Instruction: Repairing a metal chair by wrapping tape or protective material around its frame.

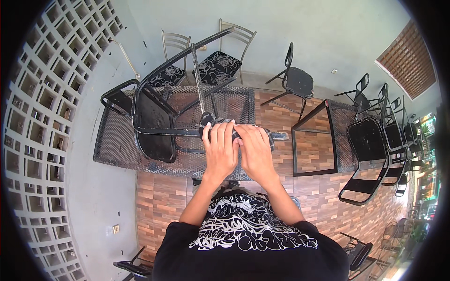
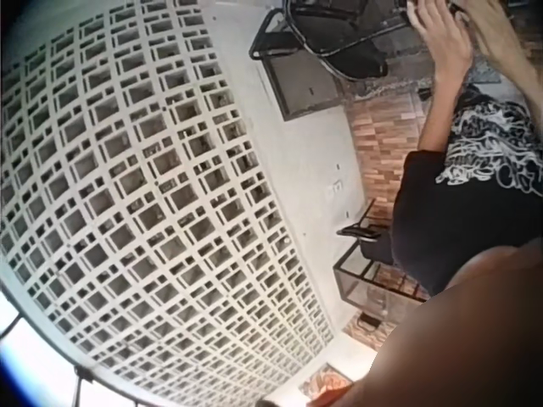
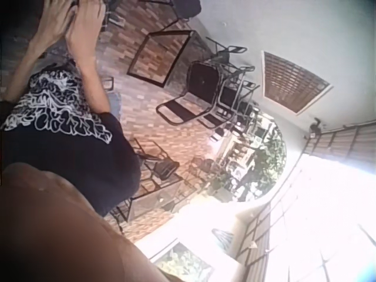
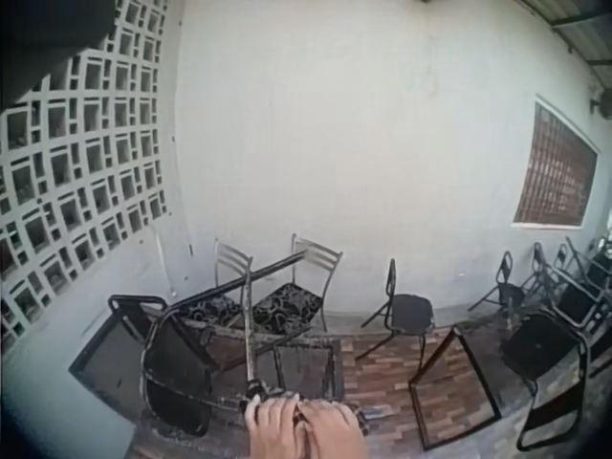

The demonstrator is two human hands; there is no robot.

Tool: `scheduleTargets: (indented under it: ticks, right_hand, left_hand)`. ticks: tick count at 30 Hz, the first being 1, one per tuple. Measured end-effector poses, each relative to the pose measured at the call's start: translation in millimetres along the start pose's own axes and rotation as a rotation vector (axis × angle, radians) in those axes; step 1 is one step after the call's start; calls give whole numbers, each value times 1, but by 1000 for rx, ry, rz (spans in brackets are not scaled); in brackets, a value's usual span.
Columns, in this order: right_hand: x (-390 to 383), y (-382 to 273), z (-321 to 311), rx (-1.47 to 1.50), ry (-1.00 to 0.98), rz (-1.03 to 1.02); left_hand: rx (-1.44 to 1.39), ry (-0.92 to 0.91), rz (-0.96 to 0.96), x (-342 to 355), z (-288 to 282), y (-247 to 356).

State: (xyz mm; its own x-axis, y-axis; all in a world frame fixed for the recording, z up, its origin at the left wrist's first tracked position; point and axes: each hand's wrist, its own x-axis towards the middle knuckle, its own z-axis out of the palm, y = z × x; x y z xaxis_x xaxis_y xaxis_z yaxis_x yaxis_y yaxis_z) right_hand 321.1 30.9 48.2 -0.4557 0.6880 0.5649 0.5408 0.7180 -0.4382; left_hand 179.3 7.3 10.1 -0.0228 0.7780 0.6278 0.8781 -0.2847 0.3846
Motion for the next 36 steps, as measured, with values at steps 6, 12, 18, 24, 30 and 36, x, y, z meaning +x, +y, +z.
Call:
scheduleTargets:
  ticks: [6, 12, 18, 24, 30, 36]
  right_hand:
    - [0, 4, -8, 12, -25, -3]
    - [-3, 9, -22, 19, -18, 11]
    - [-7, 18, -36, -19, -11, 7]
    - [-11, 24, -54, 59, -31, 47]
    - [-12, 29, -49, -4, 20, 12]
    - [-5, 25, -61, 15, -2, 4]
  left_hand:
    - [56, 5, 11, 2, 5, 7]
    - [-5, 16, 22, 6, 13, 19]
    - [-42, -15, 53, 11, 20, 30]
    - [-85, -9, 82, 13, 26, 39]
    - [-196, -30, 138, 24, 11, 27]
    - [-256, -188, 126, 40, -25, 25]
